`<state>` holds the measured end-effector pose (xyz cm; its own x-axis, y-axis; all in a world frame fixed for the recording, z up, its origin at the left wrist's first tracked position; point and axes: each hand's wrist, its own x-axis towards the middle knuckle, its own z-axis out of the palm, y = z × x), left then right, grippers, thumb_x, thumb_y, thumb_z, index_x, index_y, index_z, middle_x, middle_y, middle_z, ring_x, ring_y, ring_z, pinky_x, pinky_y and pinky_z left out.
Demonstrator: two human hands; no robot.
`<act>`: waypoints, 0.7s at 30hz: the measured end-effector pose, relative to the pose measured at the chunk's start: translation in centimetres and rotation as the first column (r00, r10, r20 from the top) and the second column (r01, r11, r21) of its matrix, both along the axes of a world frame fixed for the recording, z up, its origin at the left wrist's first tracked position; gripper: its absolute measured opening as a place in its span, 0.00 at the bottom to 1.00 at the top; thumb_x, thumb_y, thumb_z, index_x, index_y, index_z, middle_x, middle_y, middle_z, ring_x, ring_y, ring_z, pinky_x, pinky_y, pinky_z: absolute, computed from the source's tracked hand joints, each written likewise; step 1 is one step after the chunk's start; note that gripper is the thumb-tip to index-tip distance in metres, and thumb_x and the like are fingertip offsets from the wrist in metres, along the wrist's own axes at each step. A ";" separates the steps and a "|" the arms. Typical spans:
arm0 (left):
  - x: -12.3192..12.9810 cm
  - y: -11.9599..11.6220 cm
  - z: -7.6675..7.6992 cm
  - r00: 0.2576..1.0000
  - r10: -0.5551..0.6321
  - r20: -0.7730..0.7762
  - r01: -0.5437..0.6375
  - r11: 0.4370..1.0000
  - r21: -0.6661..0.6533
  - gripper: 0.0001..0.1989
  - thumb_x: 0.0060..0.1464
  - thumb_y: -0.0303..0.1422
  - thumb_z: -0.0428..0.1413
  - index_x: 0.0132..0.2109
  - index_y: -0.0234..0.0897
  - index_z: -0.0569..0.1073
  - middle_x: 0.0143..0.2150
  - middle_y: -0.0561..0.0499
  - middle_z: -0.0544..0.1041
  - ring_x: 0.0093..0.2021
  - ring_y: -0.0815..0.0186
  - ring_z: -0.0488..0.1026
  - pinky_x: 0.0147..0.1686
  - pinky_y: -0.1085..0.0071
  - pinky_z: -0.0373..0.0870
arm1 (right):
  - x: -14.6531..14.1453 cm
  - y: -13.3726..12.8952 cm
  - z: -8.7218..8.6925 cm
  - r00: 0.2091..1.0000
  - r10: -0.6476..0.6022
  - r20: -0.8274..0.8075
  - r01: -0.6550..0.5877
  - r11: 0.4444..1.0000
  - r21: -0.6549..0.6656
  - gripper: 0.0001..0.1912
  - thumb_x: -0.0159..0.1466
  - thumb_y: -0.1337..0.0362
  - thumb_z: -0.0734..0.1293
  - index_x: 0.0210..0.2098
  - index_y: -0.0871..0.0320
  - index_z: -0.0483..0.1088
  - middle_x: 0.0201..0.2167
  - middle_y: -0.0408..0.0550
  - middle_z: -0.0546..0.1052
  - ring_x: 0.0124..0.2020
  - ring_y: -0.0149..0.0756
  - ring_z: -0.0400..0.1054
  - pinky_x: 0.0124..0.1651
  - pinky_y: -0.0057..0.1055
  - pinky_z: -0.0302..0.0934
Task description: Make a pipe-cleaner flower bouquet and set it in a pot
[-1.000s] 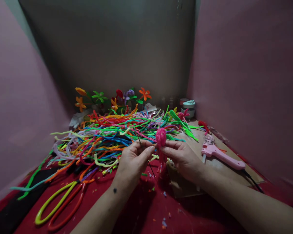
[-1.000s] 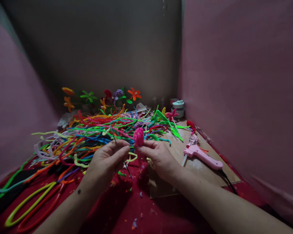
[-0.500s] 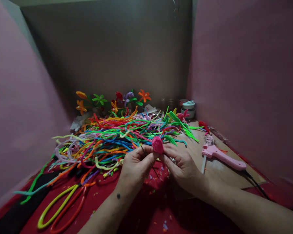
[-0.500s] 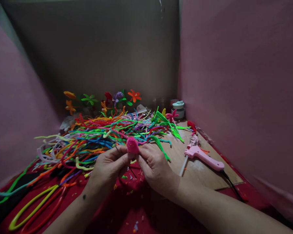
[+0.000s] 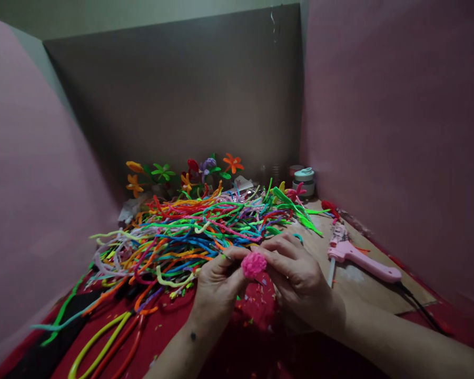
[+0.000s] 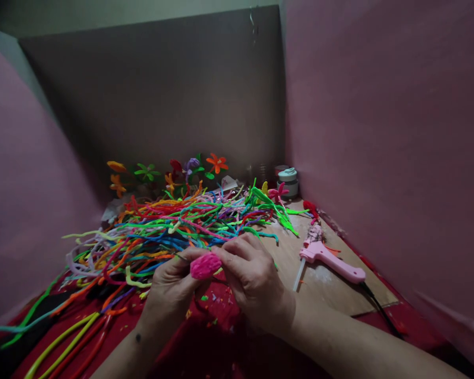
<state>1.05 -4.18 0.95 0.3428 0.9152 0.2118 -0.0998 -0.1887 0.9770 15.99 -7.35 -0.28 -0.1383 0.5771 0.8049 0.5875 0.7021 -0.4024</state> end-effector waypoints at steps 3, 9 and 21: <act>0.0 -0.2 0.1 1.000 -0.003 -0.004 0.003 0.999 0.035 0.04 0.46 0.32 0.59 0.29 0.36 0.73 0.19 0.59 0.62 0.19 0.77 0.54 0.20 0.79 0.54 | 0.0 0.0 -0.1 1.000 -0.008 0.001 0.008 1.000 0.021 0.18 0.60 0.73 0.61 0.48 0.52 0.68 0.35 0.49 0.72 0.37 0.39 0.62 0.39 0.37 0.59; 0.1 -0.7 0.1 0.998 0.058 -0.035 -0.056 0.996 0.065 0.03 0.45 0.30 0.60 0.27 0.37 0.73 0.19 0.59 0.62 0.19 0.76 0.54 0.20 0.79 0.54 | -0.1 -0.1 0.0 1.000 -0.017 0.022 0.016 0.998 0.060 0.19 0.59 0.73 0.63 0.50 0.54 0.67 0.34 0.50 0.73 0.37 0.39 0.62 0.38 0.37 0.60; -0.3 -0.9 0.4 0.993 0.097 -0.065 -0.091 0.991 0.094 0.08 0.44 0.29 0.60 0.22 0.36 0.69 0.17 0.59 0.62 0.18 0.75 0.57 0.19 0.78 0.58 | -0.2 -1.2 1.2 0.993 0.063 0.095 -0.062 0.998 -0.021 0.22 0.59 0.73 0.60 0.52 0.58 0.64 0.38 0.53 0.73 0.40 0.43 0.62 0.42 0.42 0.59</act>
<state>0.71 -5.04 1.34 0.2731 0.9221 0.2741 -0.0099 -0.2822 0.9593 15.78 -8.57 0.93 -0.2502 0.5790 0.7760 0.5789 0.7319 -0.3595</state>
